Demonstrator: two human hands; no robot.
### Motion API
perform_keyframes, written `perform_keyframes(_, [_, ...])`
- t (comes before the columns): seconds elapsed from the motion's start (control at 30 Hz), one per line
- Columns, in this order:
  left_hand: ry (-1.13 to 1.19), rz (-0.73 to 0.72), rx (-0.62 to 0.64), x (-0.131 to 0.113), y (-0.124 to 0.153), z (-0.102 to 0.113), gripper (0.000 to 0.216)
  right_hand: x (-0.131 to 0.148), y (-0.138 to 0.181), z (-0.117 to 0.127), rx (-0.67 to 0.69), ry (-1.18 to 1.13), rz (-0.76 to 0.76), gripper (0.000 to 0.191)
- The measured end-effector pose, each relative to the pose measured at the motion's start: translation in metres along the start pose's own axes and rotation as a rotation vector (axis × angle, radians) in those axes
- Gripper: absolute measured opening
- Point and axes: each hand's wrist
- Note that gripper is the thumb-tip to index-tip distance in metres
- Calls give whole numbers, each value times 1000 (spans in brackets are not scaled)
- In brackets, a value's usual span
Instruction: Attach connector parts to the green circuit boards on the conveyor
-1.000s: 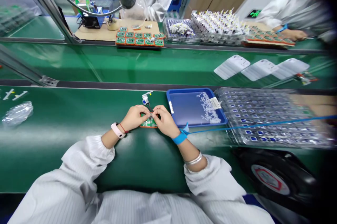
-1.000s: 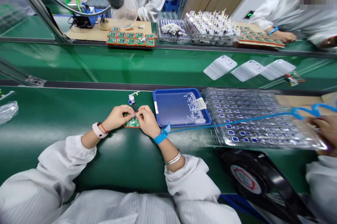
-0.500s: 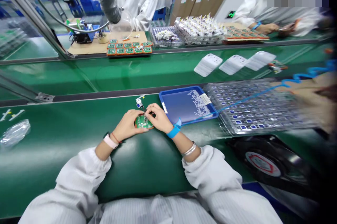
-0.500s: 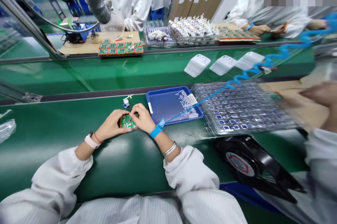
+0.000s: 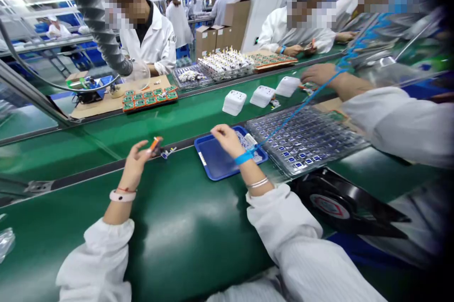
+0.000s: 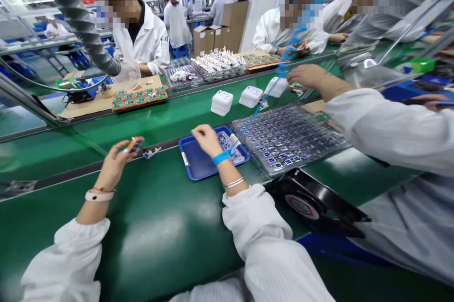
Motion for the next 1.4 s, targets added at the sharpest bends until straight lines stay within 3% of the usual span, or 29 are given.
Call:
perform_keyframes(0.1, [-95,-160,-286,-2,-46,15,69,-34,-13,46,-102,381,-166,13])
perform_keyframes(0.2, [-416,-171,-385,10,-78,25,71,-55,-11,64,-57,610,-190,16])
perform_keyframes(0.4, [-947,-46,-122,60,-94,50,64,-66,-2,58,57,776,-123,26])
perform_keyframes(0.47, [-1030,-61,-113,68,-93,57,60,-67,-1,58,80,790,-128,26])
perform_keyframes(0.57, [-1099,-104,-207,69,-90,59,54,-67,-2,60,126,784,-145,27])
perform_keyframes(0.7, [-1096,-198,-290,62,-83,46,43,-62,-2,63,169,768,-161,28])
perform_keyframes(0.97, [-1030,-381,-156,42,-56,8,30,-56,0,62,198,772,-174,28])
perform_keyframes(1.1, [-971,-411,67,-1,-32,-18,25,-57,-1,65,175,757,-140,28])
perform_keyframes(1.3, [-942,-586,768,-149,44,-96,23,-65,-2,67,157,826,-160,25])
perform_keyframes(1.4, [-863,-737,889,-189,84,-131,20,-72,-2,65,153,877,-162,23])
Point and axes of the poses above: each hand's wrist, its own y-axis away from the middle knuckle, its own z-axis out of the back of the hand, x = y × z, and after that the axes turned 11 degrees about x, right-handed
